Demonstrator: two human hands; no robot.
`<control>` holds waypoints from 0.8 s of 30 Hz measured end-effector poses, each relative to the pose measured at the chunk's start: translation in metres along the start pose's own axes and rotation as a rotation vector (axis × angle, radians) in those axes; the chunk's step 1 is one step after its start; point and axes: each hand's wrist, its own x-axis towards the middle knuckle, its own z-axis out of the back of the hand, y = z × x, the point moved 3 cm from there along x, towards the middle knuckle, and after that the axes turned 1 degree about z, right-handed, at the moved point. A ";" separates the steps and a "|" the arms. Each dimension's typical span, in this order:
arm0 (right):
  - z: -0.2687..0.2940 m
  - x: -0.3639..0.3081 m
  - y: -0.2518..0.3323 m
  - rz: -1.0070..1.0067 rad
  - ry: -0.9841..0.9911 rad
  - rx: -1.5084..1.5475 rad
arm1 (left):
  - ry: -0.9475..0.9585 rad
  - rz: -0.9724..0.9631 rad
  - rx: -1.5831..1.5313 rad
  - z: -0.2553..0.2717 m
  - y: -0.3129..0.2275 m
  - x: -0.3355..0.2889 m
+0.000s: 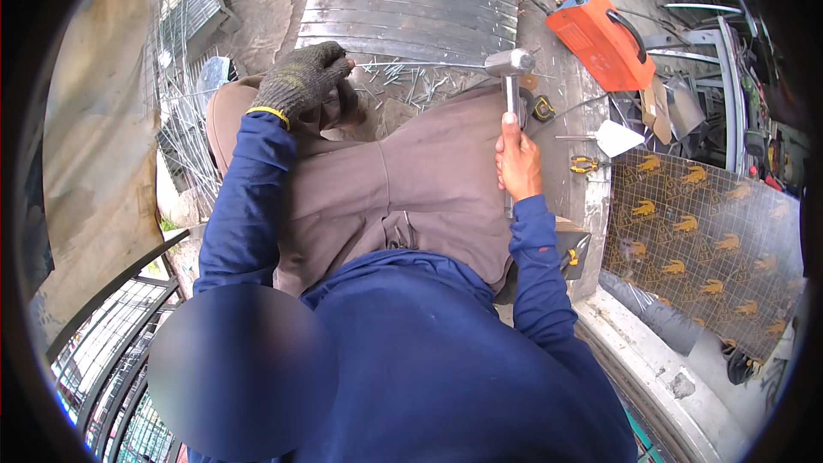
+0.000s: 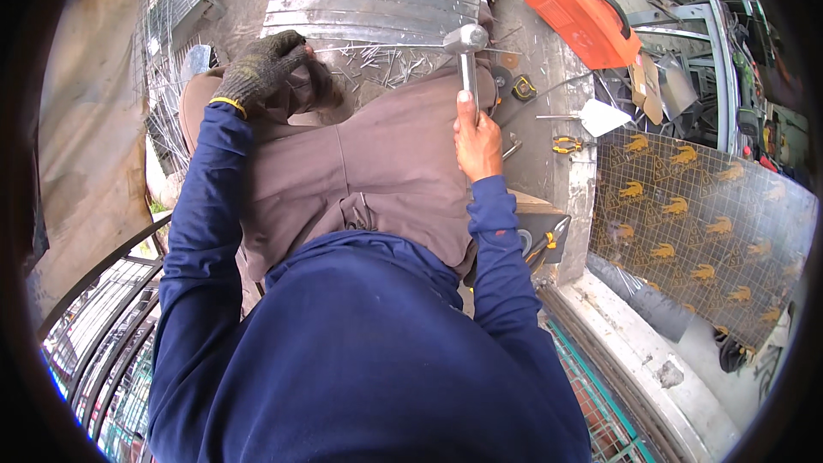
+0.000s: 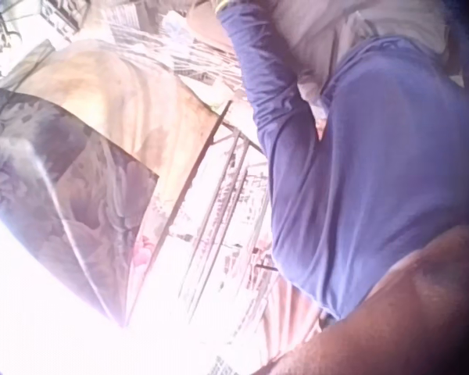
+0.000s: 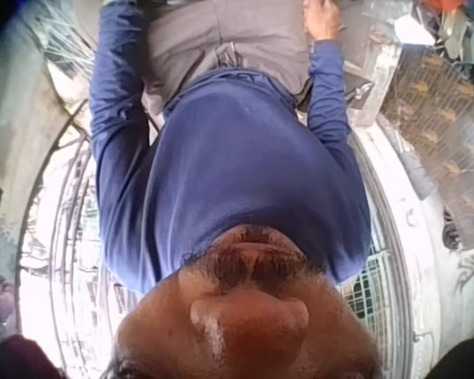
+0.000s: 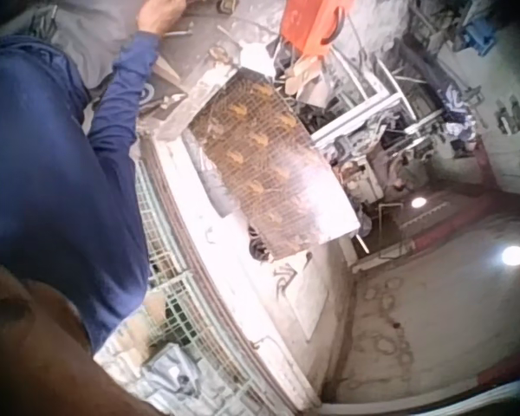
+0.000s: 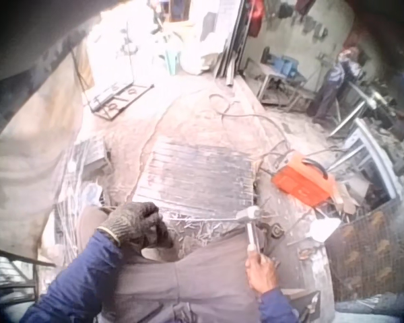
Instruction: Hammering a metal rod to straighten it or align it with a metal grid structure.
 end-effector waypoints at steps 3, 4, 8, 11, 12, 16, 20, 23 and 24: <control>0.000 -0.001 -0.002 -0.003 -0.005 0.003 | 0.089 -0.004 0.082 0.000 -0.009 0.004; 0.001 -0.001 -0.003 -0.002 -0.024 0.008 | 0.087 -0.002 0.083 -0.001 -0.009 0.004; 0.007 -0.003 0.001 -0.023 -0.050 0.133 | 0.032 -0.058 0.000 -0.009 -0.017 0.004; 0.006 -0.011 0.010 -0.005 -0.086 0.136 | 0.023 -0.090 -0.025 -0.014 -0.026 0.008; 0.006 -0.013 0.015 -0.007 -0.089 0.135 | 0.026 -0.100 -0.039 -0.014 -0.028 0.009; 0.010 -0.029 0.040 0.147 -0.119 0.210 | 0.047 -0.084 -0.086 -0.015 -0.024 0.012; 0.004 -0.022 0.030 0.340 -0.167 0.228 | 0.152 -0.023 -0.047 -0.016 -0.026 0.014; -0.006 -0.003 0.007 0.235 -0.126 0.006 | 0.125 -0.043 -0.026 -0.016 -0.028 0.013; -0.007 0.001 0.000 0.129 -0.078 -0.073 | 0.122 -0.043 -0.030 -0.016 -0.029 0.014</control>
